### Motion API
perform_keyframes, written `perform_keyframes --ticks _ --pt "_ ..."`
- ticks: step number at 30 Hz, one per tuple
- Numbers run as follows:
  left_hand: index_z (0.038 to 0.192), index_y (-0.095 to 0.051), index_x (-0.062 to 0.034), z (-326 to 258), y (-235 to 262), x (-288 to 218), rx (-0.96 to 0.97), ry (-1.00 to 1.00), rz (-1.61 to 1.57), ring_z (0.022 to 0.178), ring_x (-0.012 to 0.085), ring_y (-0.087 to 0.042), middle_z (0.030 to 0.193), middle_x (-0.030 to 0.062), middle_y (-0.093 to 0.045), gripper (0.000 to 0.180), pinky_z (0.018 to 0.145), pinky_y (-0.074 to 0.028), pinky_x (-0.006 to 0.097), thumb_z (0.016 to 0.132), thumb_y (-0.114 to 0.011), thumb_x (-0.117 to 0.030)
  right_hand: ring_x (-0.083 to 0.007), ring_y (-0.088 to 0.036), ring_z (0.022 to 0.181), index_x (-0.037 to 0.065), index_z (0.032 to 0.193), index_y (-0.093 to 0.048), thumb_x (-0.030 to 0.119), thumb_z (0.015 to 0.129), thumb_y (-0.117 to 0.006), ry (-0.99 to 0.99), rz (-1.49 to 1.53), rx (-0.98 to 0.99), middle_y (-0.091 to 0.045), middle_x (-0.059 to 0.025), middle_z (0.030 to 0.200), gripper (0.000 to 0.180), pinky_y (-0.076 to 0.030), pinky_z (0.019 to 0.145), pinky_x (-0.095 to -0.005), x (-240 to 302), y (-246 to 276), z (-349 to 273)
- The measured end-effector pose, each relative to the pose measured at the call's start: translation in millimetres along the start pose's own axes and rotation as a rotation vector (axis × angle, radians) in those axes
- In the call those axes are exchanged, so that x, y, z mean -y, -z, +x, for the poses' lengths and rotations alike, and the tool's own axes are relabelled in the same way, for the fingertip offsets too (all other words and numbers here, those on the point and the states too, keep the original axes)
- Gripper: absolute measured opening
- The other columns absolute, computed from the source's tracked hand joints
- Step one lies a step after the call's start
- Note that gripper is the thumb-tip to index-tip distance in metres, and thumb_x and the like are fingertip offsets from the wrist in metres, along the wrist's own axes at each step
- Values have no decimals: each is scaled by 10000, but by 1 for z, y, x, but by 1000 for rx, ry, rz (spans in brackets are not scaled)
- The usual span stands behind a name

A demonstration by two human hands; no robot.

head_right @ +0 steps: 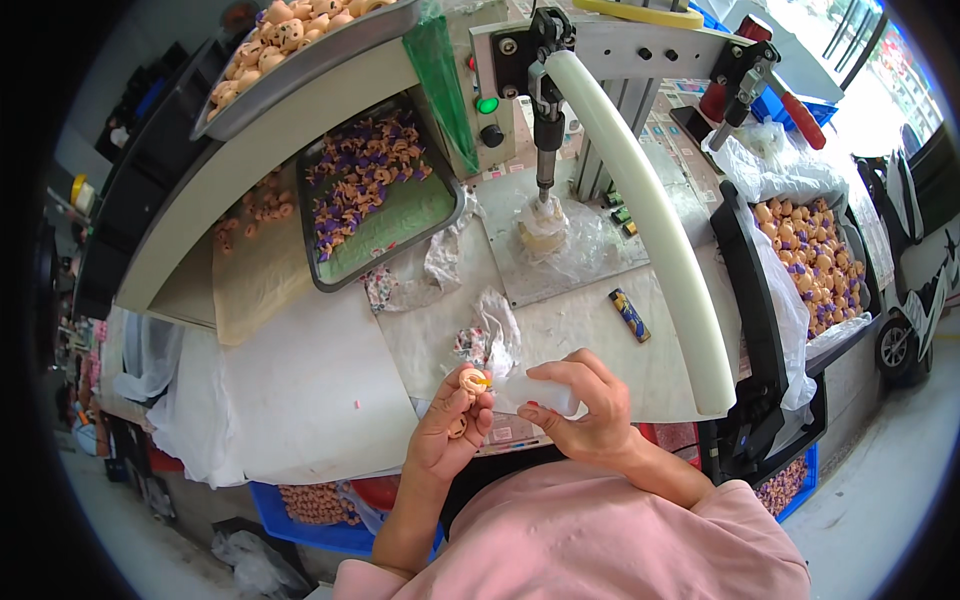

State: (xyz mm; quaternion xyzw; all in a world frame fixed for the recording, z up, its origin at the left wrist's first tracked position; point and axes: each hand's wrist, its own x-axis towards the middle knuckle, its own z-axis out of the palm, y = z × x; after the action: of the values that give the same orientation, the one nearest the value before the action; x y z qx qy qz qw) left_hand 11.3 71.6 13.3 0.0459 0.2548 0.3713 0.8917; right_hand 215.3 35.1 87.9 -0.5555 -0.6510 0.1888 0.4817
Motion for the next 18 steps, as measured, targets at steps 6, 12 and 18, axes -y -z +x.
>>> perform_keyframes --ticks 6,12,18 --pt "1284 -498 -114 1 2 2 -13 7 12 949 156 -630 1195 88 -580 388 800 -540 276 910 -597 -89 -204 -569 655 14 967 -633 169 688 -826 -6 -13 14 -615 -113 803 372 -456 571 -292 0 0 1" --pt "1269 -511 -105 1 5 2 15 11 -18 946 163 -642 1153 72 -602 362 803 -547 276 916 -582 -66 -207 -569 631 31 963 -658 85 656 -825 -6 -14 0 -590 -93 779 354 -446 533 -299 3 0 3" --pt "1243 -530 -112 1 6 2 28 -5 -29 977 172 -641 1181 69 -591 344 825 -546 273 910 -582 -43 -208 -563 635 10 943 -636 155 687 -817 8 -33 29 -607 -108 772 345 -450 554 -297 3 4 1"
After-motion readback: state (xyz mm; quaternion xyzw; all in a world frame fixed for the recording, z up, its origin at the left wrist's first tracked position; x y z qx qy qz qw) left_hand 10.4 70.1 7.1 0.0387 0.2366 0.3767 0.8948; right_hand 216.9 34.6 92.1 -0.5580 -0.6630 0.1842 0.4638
